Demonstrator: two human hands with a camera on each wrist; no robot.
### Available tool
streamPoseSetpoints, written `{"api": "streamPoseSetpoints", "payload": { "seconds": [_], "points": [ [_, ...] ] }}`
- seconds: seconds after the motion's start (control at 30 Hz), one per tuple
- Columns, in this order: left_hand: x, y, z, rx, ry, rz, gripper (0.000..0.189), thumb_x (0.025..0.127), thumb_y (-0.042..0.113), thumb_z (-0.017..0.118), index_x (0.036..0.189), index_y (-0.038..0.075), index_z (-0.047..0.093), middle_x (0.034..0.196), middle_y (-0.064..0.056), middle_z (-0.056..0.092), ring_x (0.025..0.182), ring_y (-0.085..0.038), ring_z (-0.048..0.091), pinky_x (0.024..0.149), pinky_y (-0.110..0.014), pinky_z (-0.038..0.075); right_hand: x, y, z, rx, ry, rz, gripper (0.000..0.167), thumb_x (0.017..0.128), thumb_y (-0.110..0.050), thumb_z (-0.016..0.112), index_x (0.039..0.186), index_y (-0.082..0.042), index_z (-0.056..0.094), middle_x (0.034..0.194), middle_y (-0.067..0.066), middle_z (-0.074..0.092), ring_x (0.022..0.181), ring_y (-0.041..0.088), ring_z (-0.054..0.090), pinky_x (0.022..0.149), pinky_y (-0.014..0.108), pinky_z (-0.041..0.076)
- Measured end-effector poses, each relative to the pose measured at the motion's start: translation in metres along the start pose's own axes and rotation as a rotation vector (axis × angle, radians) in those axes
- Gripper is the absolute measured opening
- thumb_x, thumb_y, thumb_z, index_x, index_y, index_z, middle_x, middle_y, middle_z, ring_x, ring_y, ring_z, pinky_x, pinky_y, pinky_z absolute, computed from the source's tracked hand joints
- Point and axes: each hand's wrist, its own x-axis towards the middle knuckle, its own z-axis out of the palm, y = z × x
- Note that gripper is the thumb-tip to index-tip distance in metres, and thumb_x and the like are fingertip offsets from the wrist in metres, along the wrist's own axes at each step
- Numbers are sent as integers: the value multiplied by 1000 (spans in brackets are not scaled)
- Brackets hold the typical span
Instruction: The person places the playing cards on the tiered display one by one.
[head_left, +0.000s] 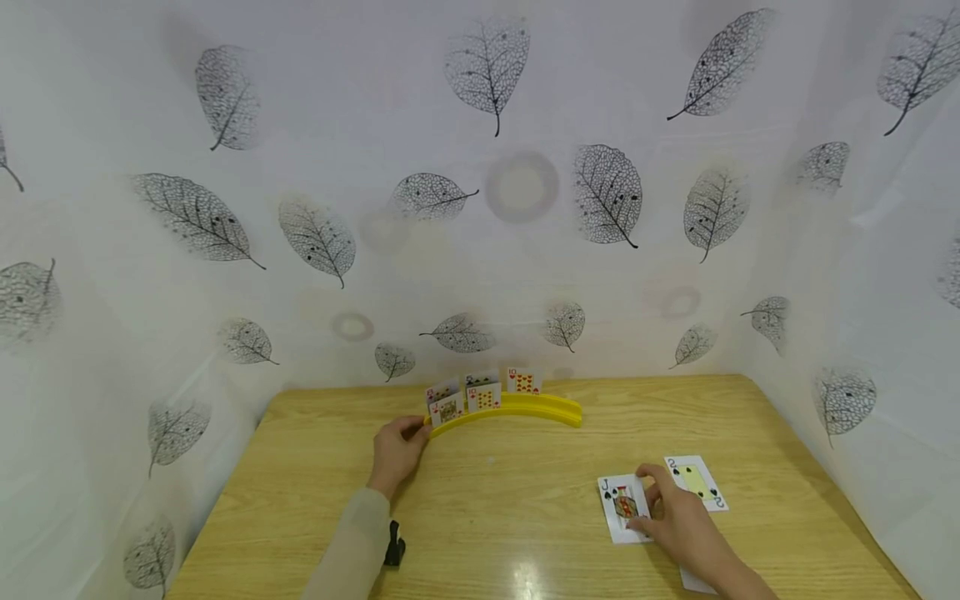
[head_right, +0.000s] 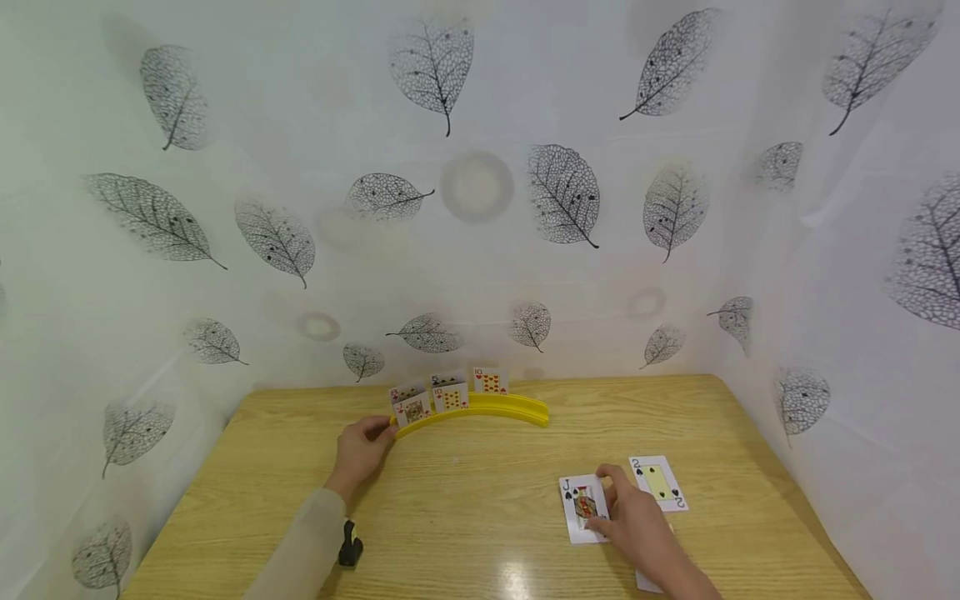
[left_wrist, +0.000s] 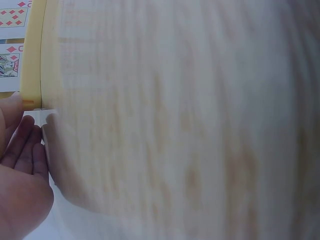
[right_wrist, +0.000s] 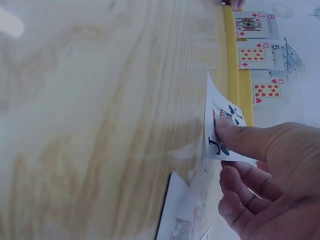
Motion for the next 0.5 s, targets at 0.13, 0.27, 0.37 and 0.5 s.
{"api": "streamPoseSetpoints", "payload": {
  "seconds": [0.13,0.27,0.37,0.5],
  "points": [
    [1,-1,1,-3,8,2,23,99,13,74,117,-2,77,123,-21,75,120,-41,68,108,-57,53,2,-1,-1,69,6,3,61,85,-6,86,135,-6,52,89,-1,66,70,1,56,61,20,50],
    [2,-3,1,2,12,11,24,98,13,75,116,-2,77,122,-22,75,119,-42,68,108,-58,53,7,-3,-2,130,-6,16,56,89,-4,82,137,-8,53,90,-1,67,73,2,61,65,20,54],
    [2,-3,1,-2,8,15,24,98,13,75,116,-2,77,122,-22,75,120,-42,68,108,-58,52,11,-7,-4,181,-19,17,59,91,-4,80,142,-7,51,92,1,69,75,2,62,63,21,54],
    [2,-3,1,-18,4,10,23,99,12,74,116,-3,77,122,-22,75,120,-41,68,108,-57,52,15,-13,-5,209,-17,26,53,93,-7,80,140,-2,57,96,3,69,81,4,66,67,21,56]
  ]
}}
